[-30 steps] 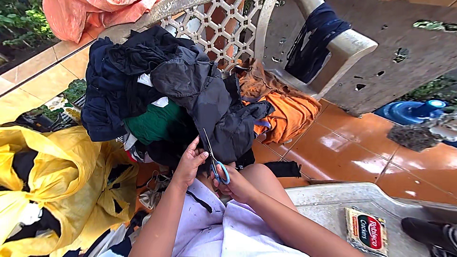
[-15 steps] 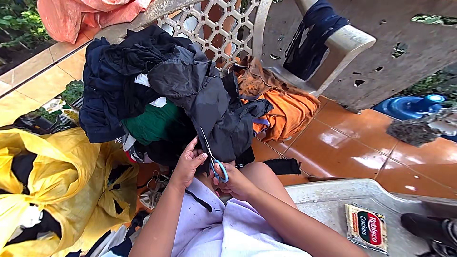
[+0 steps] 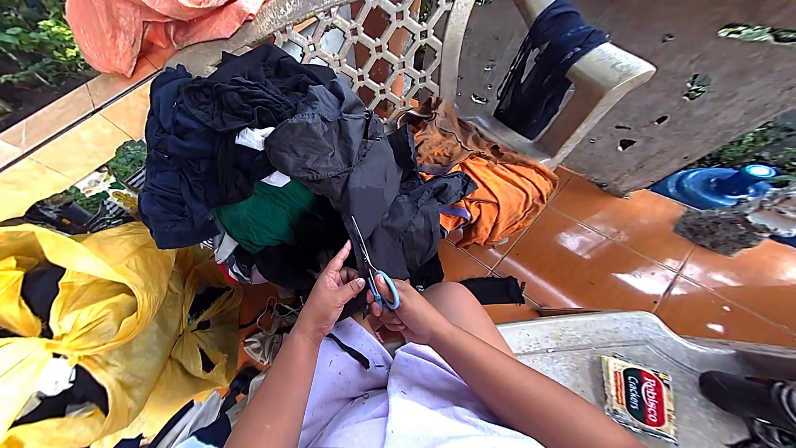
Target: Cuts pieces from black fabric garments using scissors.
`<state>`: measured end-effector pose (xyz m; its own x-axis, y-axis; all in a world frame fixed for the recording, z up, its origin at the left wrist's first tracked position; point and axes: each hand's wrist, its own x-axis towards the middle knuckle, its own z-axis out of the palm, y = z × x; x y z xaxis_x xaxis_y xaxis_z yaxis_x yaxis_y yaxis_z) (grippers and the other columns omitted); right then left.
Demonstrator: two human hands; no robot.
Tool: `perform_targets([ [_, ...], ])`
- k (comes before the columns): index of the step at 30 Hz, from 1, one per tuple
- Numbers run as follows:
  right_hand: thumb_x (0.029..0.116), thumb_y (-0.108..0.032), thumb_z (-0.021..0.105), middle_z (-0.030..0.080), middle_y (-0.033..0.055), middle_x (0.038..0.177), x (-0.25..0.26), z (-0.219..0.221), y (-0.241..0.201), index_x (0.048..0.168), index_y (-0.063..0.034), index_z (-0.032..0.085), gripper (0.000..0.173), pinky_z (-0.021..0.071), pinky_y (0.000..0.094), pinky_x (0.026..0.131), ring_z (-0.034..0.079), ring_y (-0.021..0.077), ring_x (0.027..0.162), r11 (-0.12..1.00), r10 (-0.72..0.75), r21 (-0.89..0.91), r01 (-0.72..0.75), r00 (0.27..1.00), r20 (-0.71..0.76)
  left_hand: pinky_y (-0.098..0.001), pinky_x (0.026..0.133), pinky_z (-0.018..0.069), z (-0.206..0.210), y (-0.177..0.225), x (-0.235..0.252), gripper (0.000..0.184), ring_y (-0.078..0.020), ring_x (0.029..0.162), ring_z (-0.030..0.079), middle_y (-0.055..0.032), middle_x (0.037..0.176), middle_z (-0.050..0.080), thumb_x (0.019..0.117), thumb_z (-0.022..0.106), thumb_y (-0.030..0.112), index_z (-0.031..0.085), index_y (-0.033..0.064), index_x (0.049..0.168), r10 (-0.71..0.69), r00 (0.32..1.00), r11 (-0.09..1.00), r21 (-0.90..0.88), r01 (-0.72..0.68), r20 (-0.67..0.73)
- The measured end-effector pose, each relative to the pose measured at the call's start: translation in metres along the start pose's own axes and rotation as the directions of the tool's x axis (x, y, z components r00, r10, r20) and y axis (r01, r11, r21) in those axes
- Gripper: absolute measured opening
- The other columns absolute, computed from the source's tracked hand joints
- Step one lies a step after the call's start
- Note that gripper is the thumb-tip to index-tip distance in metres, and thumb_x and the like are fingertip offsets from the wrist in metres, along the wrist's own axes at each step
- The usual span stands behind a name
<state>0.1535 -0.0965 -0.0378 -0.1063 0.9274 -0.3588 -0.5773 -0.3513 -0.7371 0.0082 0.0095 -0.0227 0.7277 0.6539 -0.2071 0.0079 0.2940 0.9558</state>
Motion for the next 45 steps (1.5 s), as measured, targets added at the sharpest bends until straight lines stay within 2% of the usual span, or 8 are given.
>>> perform_targets([
  [18, 0.1107, -0.025, 0.038, 0.051, -0.0067, 0.058, -0.001, -0.001, 0.000, 0.088, -0.0100, 0.057, 0.033, 0.0277, 0.0121, 0.038, 0.033, -0.0028, 0.039, 1.000, -0.012, -0.018, 0.011, 0.998, -0.056, -0.0264, 0.084, 0.0554, -0.001, -0.004, -0.015, 0.079, -0.0080, 0.082, 0.065, -0.0019, 0.096, 0.067, 0.0893, 0.061, -0.005, 0.021, -0.0026, 0.158, -0.050, 0.997, 0.998, 0.036, 0.048, 0.054],
  [23, 0.1099, -0.024, 0.041, 0.050, -0.0069, 0.057, -0.006, -0.002, 0.001, 0.087, -0.0101, 0.057, 0.031, 0.0280, 0.0121, 0.038, 0.034, -0.0027, 0.039, 0.999, 0.016, -0.031, -0.018, 0.998, -0.054, -0.0248, 0.084, 0.0545, -0.010, -0.004, -0.014, 0.074, -0.0058, 0.084, 0.065, 0.0017, 0.096, 0.066, 0.0897, 0.063, 0.001, 0.028, -0.0032, 0.154, -0.136, 0.986, 0.985, 0.114, 0.126, 0.092],
  [25, 0.1098, -0.023, 0.042, 0.051, -0.0067, 0.057, -0.007, -0.004, 0.002, 0.088, -0.0096, 0.057, 0.030, 0.0287, 0.0121, 0.038, 0.034, -0.0026, 0.039, 0.999, 0.022, -0.040, -0.024, 0.998, -0.054, -0.0255, 0.085, 0.0533, -0.012, -0.002, -0.007, 0.062, -0.0056, 0.089, 0.063, 0.0008, 0.103, 0.065, 0.0937, 0.061, 0.008, 0.036, -0.0036, 0.149, -0.121, 0.990, 0.982, 0.157, 0.109, 0.069],
  [28, 0.1101, -0.023, 0.041, 0.053, -0.0063, 0.060, -0.009, -0.007, 0.003, 0.089, -0.0095, 0.057, 0.029, 0.0290, 0.0123, 0.039, 0.035, -0.0026, 0.039, 0.997, 0.026, -0.074, -0.029, 0.998, -0.049, -0.0258, 0.082, 0.0526, -0.007, 0.004, 0.015, 0.035, -0.0087, 0.090, 0.062, -0.0039, 0.106, 0.063, 0.1066, 0.047, 0.012, 0.050, -0.0032, 0.138, -0.115, 0.983, 0.990, 0.064, 0.125, -0.143],
  [30, 0.1098, -0.023, 0.041, 0.053, -0.0064, 0.060, -0.011, -0.009, 0.003, 0.089, -0.0097, 0.057, 0.029, 0.0288, 0.0125, 0.039, 0.035, -0.0027, 0.039, 0.996, 0.023, -0.088, -0.026, 0.999, -0.044, -0.0237, 0.075, 0.0542, -0.002, 0.007, 0.030, 0.019, -0.0087, 0.079, 0.063, -0.0027, 0.092, 0.064, 0.1082, 0.047, 0.011, 0.059, -0.0008, 0.117, -0.140, 0.953, 0.989, -0.076, 0.124, -0.268],
  [33, 0.1094, -0.023, 0.042, 0.053, -0.0068, 0.060, -0.013, -0.010, 0.002, 0.089, -0.0099, 0.057, 0.028, 0.0287, 0.0128, 0.039, 0.035, -0.0028, 0.040, 0.994, 0.019, -0.107, -0.025, 0.998, -0.060, -0.0182, 0.058, 0.0512, 0.006, 0.012, 0.042, 0.017, -0.0055, 0.059, 0.057, 0.0009, 0.071, 0.058, 0.1061, 0.053, 0.011, 0.057, 0.0050, 0.091, -0.177, 0.903, 0.983, -0.123, 0.139, -0.390],
  [39, 0.1090, -0.022, 0.043, 0.054, -0.0069, 0.060, -0.015, -0.012, 0.003, 0.088, -0.0102, 0.057, 0.028, 0.0293, 0.0127, 0.039, 0.036, -0.0027, 0.041, 0.991, 0.025, -0.126, -0.033, 0.998, -0.061, -0.0169, 0.057, 0.0463, 0.005, 0.014, 0.048, 0.010, -0.0051, 0.060, 0.052, 0.0001, 0.079, 0.054, 0.1049, 0.057, 0.013, 0.058, 0.0040, 0.105, -0.232, 0.905, 0.972, -0.049, 0.230, -0.356],
  [45, 0.1087, -0.021, 0.043, 0.054, -0.0073, 0.060, -0.017, -0.014, 0.003, 0.088, -0.0105, 0.058, 0.028, 0.0300, 0.0125, 0.040, 0.037, -0.0031, 0.041, 0.989, 0.020, -0.145, -0.027, 0.998, -0.054, -0.0168, 0.059, 0.0464, 0.005, 0.014, 0.052, 0.007, -0.0047, 0.062, 0.053, -0.0012, 0.080, 0.059, 0.0979, 0.062, -0.001, 0.058, 0.0020, 0.103, -0.157, 0.919, 0.988, -0.049, 0.150, -0.361],
])
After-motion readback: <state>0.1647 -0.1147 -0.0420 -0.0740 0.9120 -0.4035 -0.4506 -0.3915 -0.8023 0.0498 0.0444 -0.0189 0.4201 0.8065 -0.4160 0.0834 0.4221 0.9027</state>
